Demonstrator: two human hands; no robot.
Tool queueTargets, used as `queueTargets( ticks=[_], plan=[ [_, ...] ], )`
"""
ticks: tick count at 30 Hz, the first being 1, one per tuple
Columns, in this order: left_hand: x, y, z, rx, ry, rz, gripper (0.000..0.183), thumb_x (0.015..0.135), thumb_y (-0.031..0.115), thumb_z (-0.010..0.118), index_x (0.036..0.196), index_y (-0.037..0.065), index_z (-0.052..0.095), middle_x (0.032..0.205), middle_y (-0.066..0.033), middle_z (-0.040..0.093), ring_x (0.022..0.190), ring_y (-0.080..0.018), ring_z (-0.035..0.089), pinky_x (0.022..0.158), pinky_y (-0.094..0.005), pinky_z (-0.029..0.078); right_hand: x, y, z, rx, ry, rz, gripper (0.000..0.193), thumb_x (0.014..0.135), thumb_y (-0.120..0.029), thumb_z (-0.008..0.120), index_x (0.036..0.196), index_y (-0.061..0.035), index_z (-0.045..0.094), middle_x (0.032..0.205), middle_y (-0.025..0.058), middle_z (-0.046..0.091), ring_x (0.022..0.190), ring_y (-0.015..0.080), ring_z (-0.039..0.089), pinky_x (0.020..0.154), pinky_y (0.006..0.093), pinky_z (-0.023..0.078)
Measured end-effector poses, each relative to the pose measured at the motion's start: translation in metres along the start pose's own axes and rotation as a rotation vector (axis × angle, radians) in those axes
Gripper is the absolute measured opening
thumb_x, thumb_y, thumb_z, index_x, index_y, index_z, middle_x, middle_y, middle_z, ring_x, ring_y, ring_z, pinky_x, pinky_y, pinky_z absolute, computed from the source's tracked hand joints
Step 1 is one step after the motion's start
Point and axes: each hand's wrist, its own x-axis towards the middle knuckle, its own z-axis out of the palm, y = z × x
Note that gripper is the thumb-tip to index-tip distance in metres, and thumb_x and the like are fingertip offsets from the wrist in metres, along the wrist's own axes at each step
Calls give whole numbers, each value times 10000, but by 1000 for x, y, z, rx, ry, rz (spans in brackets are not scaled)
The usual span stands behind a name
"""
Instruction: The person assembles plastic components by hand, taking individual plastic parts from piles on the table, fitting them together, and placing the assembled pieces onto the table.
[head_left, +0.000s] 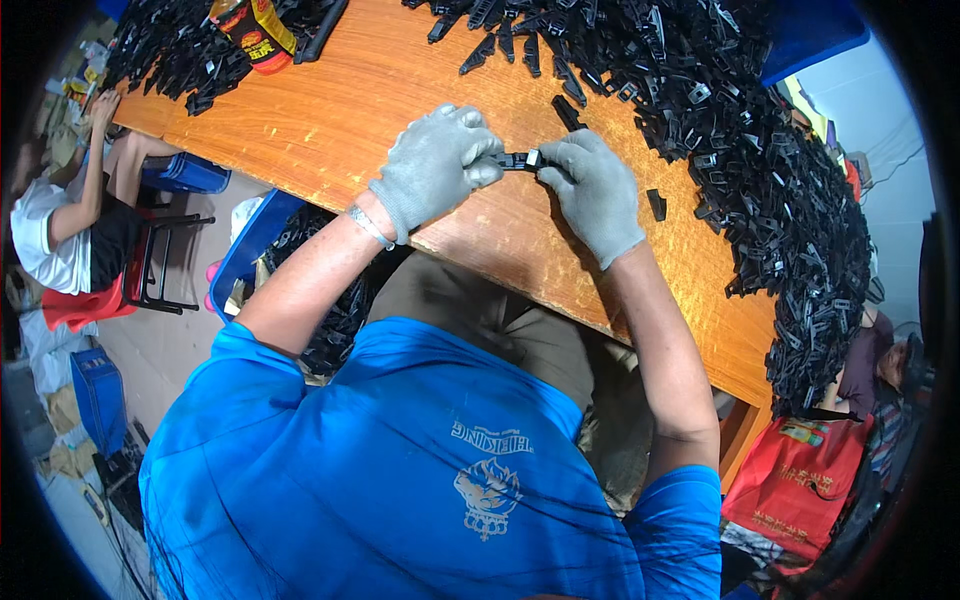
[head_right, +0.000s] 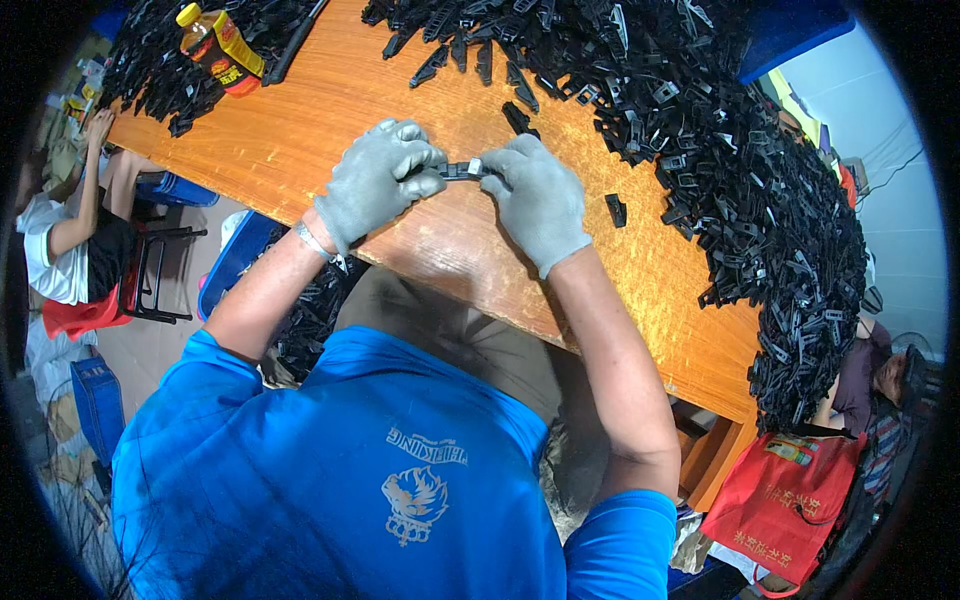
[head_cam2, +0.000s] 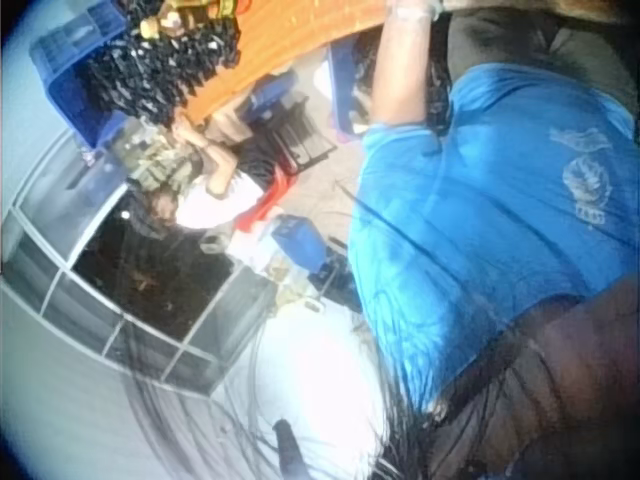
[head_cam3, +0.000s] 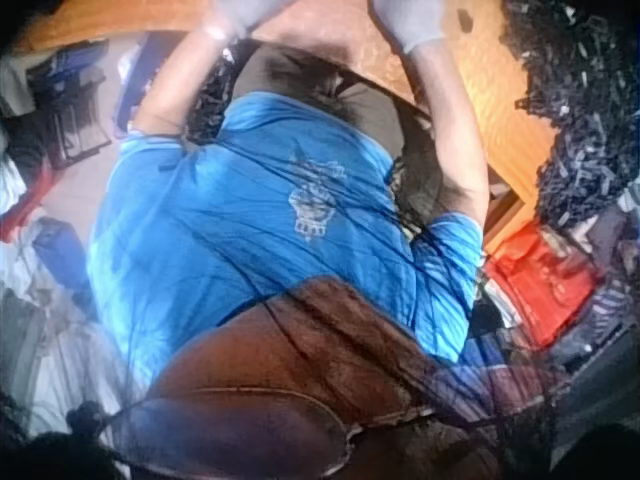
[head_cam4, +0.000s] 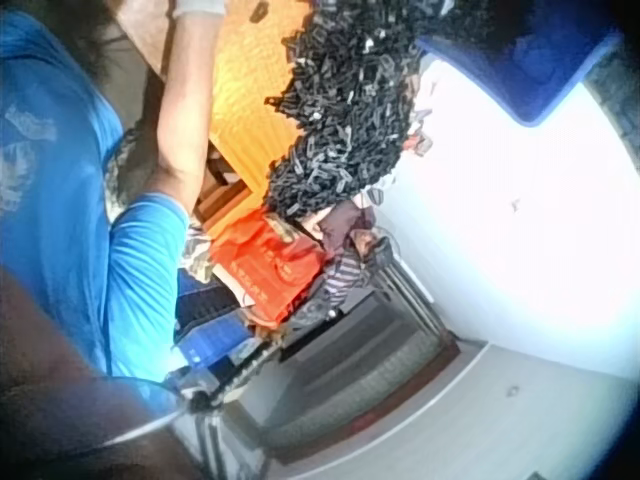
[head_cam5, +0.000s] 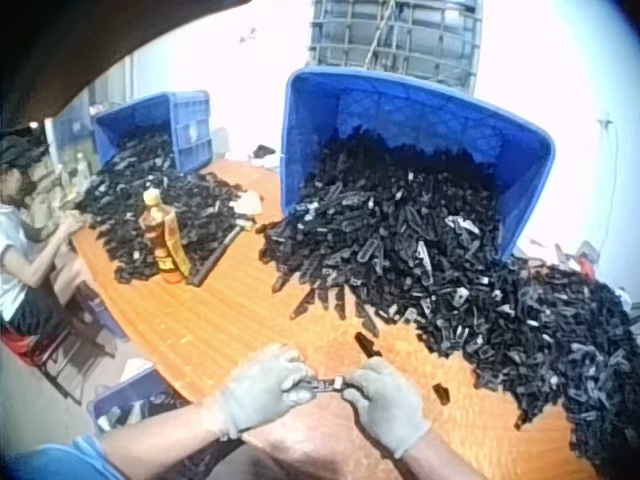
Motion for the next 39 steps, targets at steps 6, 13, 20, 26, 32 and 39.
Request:
queueTargets(
  ticks=[6,13,20,26,32,39],
  plan=[
    [8,-10,7,-14,67,73,137,870,215,824,930,110,761,946,-80,678,936,-313,632,846,-441,508,34,21,-2,-59,-126,-187,128,912,-187,786,1039,-169,788,1018,59,691,942,317,725,784,460,583],
    [4,-4,7,-33,48,3,133,873,196,838,942,108,766,944,-82,680,932,-313,633,863,-433,506,10,13,-6,-16,-91,-37,147,955,-206,766,1099,-175,769,1072,75,697,974,322,727,810,459,589],
    [5,-7,9,-33,60,24,133,875,195,837,949,109,768,945,-80,675,935,-317,630,861,-435,513,14,20,-1,-21,-64,-110,183,934,-193,796,1116,-177,785,1080,74,705,963,312,726,813,448,589],
    [6,-2,10,-35,65,42,163,882,198,834,989,93,768,980,-95,675,963,-325,638,868,-451,524,15,15,0,1,-88,-137,160,939,-221,786,1094,-184,793,1070,63,706,952,306,731,799,440,597],
    [7,-7,6,-43,11,43,195,891,204,834,1017,81,751,996,-117,675,989,-352,657,890,-460,535,11,0,14,-69,-34,-169,158,969,-293,750,1080,-184,778,1079,62,699,969,298,735,803,446,601],
    [-59,-45,-120,-247,-534,-231,313,892,122,765,1189,28,744,1084,-112,736,1085,-248,697,1021,-381,532,-59,42,-53,-87,223,24,230,957,-268,771,1143,-134,783,1118,104,747,1027,319,737,860,434,597]
  ],
)
